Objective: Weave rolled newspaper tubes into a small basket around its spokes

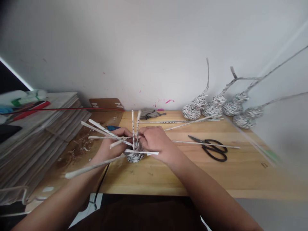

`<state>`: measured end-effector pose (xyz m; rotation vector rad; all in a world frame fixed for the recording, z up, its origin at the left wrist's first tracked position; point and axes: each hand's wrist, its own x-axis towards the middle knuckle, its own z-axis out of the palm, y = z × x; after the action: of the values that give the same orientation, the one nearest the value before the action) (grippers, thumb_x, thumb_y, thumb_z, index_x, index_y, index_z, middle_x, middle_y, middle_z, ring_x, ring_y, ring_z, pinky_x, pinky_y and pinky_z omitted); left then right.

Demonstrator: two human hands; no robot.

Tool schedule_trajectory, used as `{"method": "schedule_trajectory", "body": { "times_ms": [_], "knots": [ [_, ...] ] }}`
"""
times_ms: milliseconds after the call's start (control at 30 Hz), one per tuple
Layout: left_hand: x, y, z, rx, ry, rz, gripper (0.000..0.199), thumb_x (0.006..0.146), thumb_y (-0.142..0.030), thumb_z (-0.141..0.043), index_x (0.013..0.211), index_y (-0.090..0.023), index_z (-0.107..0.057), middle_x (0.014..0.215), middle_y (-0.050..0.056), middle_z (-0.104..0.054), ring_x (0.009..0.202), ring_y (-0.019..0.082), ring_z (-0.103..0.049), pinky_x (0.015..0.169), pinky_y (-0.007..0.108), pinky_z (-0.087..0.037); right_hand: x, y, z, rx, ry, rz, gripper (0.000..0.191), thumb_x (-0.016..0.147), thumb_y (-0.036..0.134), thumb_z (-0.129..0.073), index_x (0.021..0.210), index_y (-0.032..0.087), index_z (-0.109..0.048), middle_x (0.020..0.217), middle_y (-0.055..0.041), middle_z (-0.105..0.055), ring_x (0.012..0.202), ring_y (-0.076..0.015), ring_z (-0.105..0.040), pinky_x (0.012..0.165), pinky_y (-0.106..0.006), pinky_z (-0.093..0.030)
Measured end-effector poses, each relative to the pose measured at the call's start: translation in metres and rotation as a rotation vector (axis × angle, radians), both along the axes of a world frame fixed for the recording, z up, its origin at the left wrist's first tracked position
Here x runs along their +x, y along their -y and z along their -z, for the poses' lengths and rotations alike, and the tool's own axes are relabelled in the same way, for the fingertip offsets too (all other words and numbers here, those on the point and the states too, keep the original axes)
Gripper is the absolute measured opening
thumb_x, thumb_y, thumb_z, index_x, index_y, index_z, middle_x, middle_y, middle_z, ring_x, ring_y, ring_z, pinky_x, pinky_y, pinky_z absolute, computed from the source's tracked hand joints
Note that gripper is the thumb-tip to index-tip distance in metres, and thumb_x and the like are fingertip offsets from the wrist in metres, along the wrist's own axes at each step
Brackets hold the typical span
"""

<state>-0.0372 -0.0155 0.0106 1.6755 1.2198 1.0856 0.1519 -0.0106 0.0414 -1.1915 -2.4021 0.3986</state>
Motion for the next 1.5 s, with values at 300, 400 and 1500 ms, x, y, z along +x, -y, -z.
{"method": "schedule_trajectory", "body": {
  "times_ms": [300, 400, 1500],
  "knots": [
    [0.005, -0.004, 0.008, 0.075, -0.159, 0.077, 0.009, 0.074, -0.010, -0.062, 0.068, -0.017, -0.061, 0.068, 0.000, -0.068, 0.064, 0.012, -0.060, 0.059, 0.021, -0.045, 0.002, -0.003, -0.004, 0.012, 0.205, 0.117, 0.016, 0.084, 0.012, -0.062, 0.074, 0.017, -0.072, 0.077, -0.0107, -0.070, 0.075, -0.0253, -0.065, 0.069, -0.034, -0.043],
    [0.006, -0.006, 0.008, 0.094, -0.212, 0.068, 0.012, 0.072, -0.006, -0.060, 0.069, -0.018, -0.062, 0.068, -0.002, -0.068, 0.064, 0.012, -0.060, 0.059, 0.020, -0.044, 0.001, 0.003, -0.006, 0.095, 0.251, 0.113, 0.016, 0.088, 0.012, -0.058, 0.082, 0.015, -0.072, 0.083, -0.0131, -0.070, 0.082, -0.0272, -0.065, 0.076, -0.037, -0.044],
    [0.009, 0.007, 0.015, 0.126, -0.267, -0.076, 0.025, 0.072, -0.001, -0.051, 0.086, -0.016, -0.065, 0.084, 0.006, -0.070, 0.082, 0.020, -0.065, 0.079, 0.032, -0.050, -0.014, 0.029, 0.031, 0.164, -0.205, 0.200, 0.009, 0.094, 0.021, -0.056, 0.094, 0.019, -0.065, 0.087, -0.0045, -0.072, 0.081, -0.0203, -0.065, 0.076, -0.032, -0.045]
  ]
}}
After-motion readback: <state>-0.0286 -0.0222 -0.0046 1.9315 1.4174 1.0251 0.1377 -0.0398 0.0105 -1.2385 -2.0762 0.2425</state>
